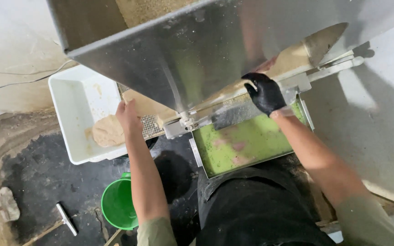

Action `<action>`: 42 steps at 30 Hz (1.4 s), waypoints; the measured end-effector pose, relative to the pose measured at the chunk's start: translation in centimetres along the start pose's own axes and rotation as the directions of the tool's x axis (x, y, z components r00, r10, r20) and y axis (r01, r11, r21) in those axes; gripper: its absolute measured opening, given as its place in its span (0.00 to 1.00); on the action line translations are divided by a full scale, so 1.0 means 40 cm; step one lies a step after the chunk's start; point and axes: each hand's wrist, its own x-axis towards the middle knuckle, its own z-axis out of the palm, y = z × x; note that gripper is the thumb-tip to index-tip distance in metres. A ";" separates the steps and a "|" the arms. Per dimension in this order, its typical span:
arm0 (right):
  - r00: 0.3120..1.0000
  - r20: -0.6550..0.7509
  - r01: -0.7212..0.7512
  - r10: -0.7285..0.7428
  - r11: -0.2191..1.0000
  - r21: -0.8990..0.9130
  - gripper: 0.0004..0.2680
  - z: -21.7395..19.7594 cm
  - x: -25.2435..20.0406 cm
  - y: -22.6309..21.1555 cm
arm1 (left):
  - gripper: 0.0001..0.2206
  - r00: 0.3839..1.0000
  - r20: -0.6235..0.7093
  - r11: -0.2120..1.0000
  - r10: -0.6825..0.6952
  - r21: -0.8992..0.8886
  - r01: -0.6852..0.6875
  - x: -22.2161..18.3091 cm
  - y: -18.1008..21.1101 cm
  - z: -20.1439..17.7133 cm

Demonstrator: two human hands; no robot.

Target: The person repeatedly dips raw meat pieces into a green liquid in a metal tray, then places them into a white container. The process is repeated continuously throughout the clip.

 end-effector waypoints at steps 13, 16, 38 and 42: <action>0.757 0.654 -0.099 0.015 0.991 0.093 0.14 0.055 -0.376 -0.107 | 0.13 0.665 0.249 0.550 0.704 0.403 -0.732 -0.323 0.356 0.061; 0.615 0.788 -0.020 -0.009 0.999 0.027 0.17 0.132 -0.426 -0.106 | 0.13 0.617 0.285 0.481 0.733 0.424 -0.767 -0.302 0.378 0.051; 0.590 0.787 -0.009 0.178 0.977 -0.215 0.21 0.330 -0.579 0.030 | 0.24 0.904 0.387 0.475 0.183 0.770 -0.426 0.033 0.046 -0.226; 0.634 0.734 -0.184 0.244 0.969 -0.163 0.20 0.244 -0.502 -0.042 | 0.27 0.894 0.448 0.661 -0.031 0.680 -0.318 -0.147 0.125 -0.030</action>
